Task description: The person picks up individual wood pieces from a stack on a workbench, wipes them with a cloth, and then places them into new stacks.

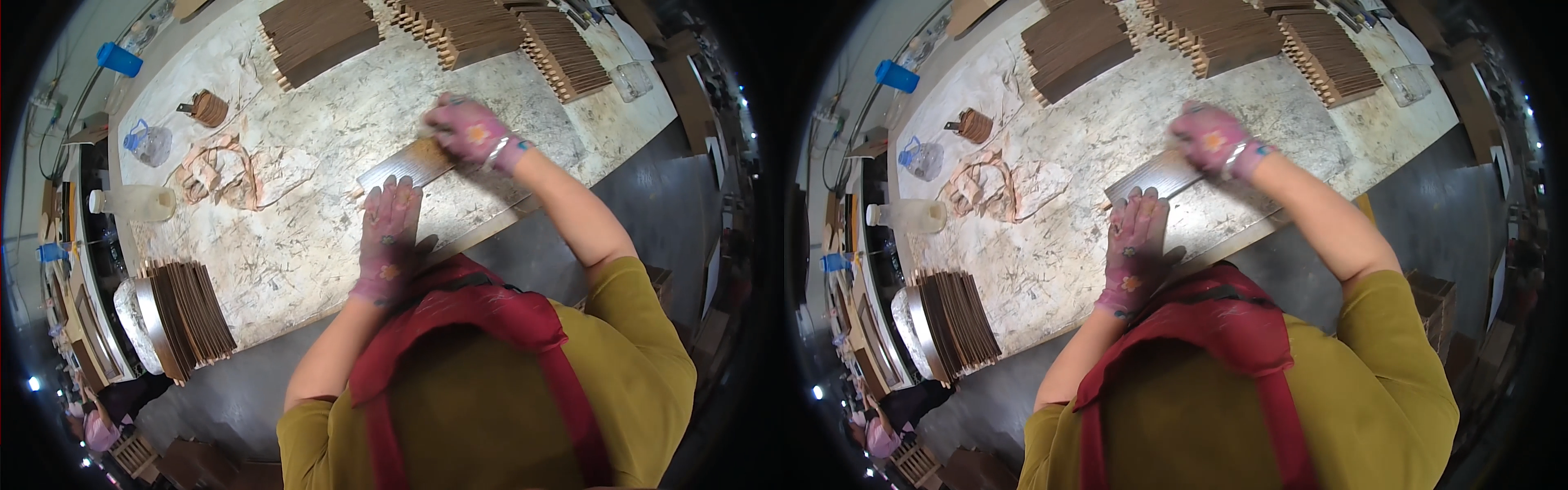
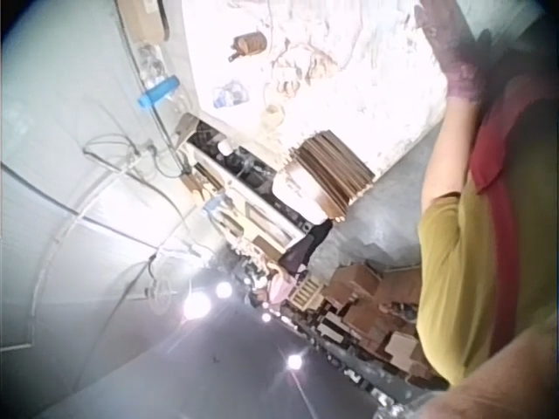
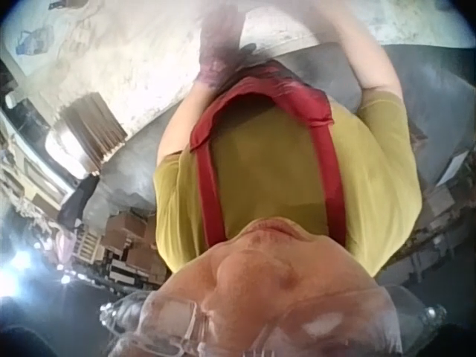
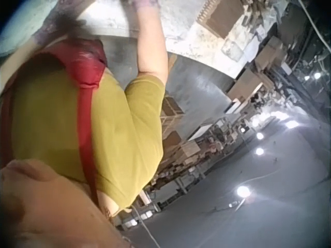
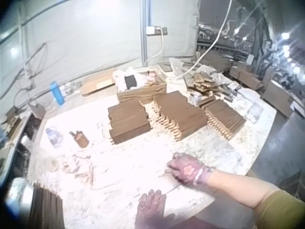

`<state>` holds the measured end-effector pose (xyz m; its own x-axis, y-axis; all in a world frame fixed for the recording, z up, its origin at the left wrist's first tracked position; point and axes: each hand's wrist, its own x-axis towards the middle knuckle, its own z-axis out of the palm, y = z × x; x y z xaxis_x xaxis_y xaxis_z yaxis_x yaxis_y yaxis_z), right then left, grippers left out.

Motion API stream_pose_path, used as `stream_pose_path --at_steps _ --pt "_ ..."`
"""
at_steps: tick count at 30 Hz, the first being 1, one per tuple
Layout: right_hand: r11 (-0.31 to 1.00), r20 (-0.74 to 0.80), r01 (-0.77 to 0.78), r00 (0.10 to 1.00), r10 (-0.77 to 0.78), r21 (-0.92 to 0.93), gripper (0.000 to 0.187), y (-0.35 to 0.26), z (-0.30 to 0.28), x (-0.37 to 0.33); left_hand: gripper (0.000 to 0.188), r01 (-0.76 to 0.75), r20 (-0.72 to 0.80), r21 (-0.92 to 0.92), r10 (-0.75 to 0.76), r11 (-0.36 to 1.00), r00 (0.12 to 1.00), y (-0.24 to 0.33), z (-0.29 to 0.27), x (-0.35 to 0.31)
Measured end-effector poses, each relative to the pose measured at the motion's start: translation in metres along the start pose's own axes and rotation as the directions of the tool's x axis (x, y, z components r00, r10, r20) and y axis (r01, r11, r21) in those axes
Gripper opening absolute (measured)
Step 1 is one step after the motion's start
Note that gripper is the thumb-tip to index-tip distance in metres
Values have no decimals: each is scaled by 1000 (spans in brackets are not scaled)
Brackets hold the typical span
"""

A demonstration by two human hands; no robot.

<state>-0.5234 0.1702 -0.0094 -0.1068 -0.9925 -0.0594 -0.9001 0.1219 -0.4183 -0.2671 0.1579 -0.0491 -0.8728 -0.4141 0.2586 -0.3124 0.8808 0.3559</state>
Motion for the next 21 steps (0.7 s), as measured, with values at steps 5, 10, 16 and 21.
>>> stream_pose_path --at_steps 5,10,16,21 --pt "997 -299 -22 953 45 79 25 56 -32 -27 67 96 103 -110 -85 989 991 4 -16 29" --pt "472 -260 55 887 382 880 43 -32 30 -8 77 -138 45 90 135 986 990 -3 5 58" --pt "244 -232 65 611 757 968 39 53 31 -38 80 117 72 140 -128 983 989 -27 -29 17" --pt "107 -234 230 644 728 967 43 53 29 -51 85 3 46 118 -9 993 999 -17 -27 64"
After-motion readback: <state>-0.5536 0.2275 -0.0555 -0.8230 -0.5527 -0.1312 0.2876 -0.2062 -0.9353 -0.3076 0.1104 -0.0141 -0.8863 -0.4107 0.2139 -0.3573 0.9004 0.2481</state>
